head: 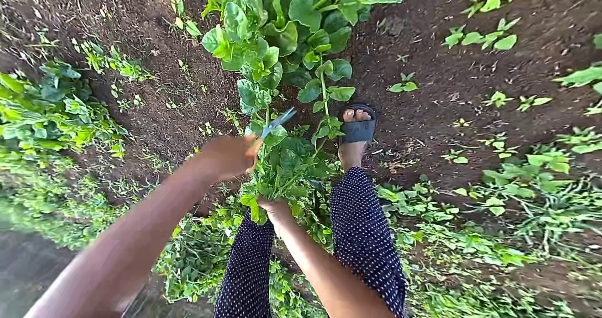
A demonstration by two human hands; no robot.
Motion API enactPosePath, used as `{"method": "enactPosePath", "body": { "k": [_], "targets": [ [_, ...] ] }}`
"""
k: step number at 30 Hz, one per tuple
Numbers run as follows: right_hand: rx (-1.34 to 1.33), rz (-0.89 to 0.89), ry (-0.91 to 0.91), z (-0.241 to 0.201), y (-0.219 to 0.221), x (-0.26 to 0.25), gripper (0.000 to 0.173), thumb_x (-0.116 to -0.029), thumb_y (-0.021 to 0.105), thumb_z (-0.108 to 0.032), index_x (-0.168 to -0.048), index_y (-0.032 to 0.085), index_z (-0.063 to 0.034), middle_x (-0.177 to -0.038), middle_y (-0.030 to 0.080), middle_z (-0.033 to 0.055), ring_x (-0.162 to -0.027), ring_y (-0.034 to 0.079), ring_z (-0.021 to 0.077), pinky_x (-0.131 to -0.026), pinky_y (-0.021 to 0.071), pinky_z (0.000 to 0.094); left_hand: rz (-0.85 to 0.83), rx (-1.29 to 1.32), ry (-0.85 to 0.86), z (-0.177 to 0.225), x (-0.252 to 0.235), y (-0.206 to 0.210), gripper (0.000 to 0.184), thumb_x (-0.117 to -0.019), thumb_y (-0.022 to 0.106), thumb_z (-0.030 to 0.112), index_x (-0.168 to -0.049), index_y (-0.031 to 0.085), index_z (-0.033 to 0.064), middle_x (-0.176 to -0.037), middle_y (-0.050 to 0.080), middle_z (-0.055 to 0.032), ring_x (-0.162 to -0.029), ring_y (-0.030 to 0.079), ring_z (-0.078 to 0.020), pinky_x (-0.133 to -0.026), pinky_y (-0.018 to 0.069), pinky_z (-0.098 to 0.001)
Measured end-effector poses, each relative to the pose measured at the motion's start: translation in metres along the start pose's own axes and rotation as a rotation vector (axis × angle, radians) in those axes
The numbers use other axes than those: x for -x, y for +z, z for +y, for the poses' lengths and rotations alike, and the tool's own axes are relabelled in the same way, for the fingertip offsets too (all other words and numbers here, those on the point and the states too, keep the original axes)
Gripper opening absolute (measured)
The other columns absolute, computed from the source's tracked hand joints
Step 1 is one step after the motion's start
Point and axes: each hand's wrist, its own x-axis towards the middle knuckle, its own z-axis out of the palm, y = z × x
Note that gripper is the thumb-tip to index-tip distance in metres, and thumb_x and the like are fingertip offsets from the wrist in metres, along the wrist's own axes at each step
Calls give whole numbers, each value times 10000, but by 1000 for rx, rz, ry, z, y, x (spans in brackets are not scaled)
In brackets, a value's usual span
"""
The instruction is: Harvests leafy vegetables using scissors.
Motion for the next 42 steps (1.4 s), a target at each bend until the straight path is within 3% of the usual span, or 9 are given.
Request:
{"method": "enactPosePath", "body": {
  "k": [3,7,9,13,18,26,33,37,42],
  "targets": [
    [60,6,22,-6,3,7,472,-906,775,-135,-1278,579,79,-1265,626,219,-1200,583,256,-1050,455,429,-33,-169,-92,36,-36,-41,389,-1057,540,315,-1179,654,-37,-1092,658,-276,-1005,652,-437,-841,493,-663],
    [81,-6,39,-12,-2,11,464,-911,773,-147,-1265,581,85,-1266,620,229,-1206,575,274,-1049,446,442,-36,-56,-348,62,-39,-71,422,-1027,611,393,-1193,671,11,-1064,666,-204,-931,657,-318,-851,528,-519],
    [98,-22,60,-13,-5,13,480,-919,767,-164,-1280,573,87,-1276,615,235,-1219,570,284,-1056,442,451,-45,-11,-407,61,-45,-72,457,-981,669,416,-1175,679,2,-1042,687,-217,-917,682,-334,-837,553,-535],
    [104,-51,71,-16,-7,13,497,-917,769,-169,-1294,563,82,-1274,616,239,-1213,576,284,-1054,444,456,-115,41,-414,50,-55,-75,494,-1048,566,435,-1193,643,-31,-1034,672,-200,-895,664,-295,-861,539,-493],
    [132,-49,90,-22,-11,14,519,-919,769,-166,-1311,543,89,-1288,605,246,-1225,569,294,-1059,441,455,-134,-55,-406,54,-50,-82,437,-1029,602,450,-1020,689,22,-834,654,-117,-725,613,-212,-740,520,-420],
    [174,-34,84,-30,-11,20,475,-918,767,-160,-1282,581,83,-1262,627,236,-1216,579,291,-1058,444,459,-67,37,-376,65,-69,-92,483,-950,723,377,-1178,670,-46,-1131,667,-257,-1012,675,-372,-879,550,-563],
    [141,-19,79,-38,-5,22,500,-904,781,-146,-1287,571,96,-1275,617,253,-1221,577,308,-1066,445,468,-91,-117,-273,70,-79,-97,459,-965,692,408,-1122,710,-22,-1077,684,-226,-941,670,-344,-820,533,-559],
    [116,-23,96,-47,-3,24,513,-909,774,-126,-1317,548,86,-1291,610,242,-1222,579,291,-1062,450,452,-147,-205,-198,62,-96,-95,367,-986,655,357,-1094,732,15,-1155,688,-226,-1053,669,-387,-837,526,-622],
    [171,-70,128,-42,0,28,557,-905,771,-113,-1356,515,90,-1333,587,251,-1264,556,298,-1085,435,454,-114,-200,-169,48,-94,-86,212,-986,611,116,-1087,693,-52,-1175,667,-267,-1088,652,-429,-864,515,-641]
  ]
}}
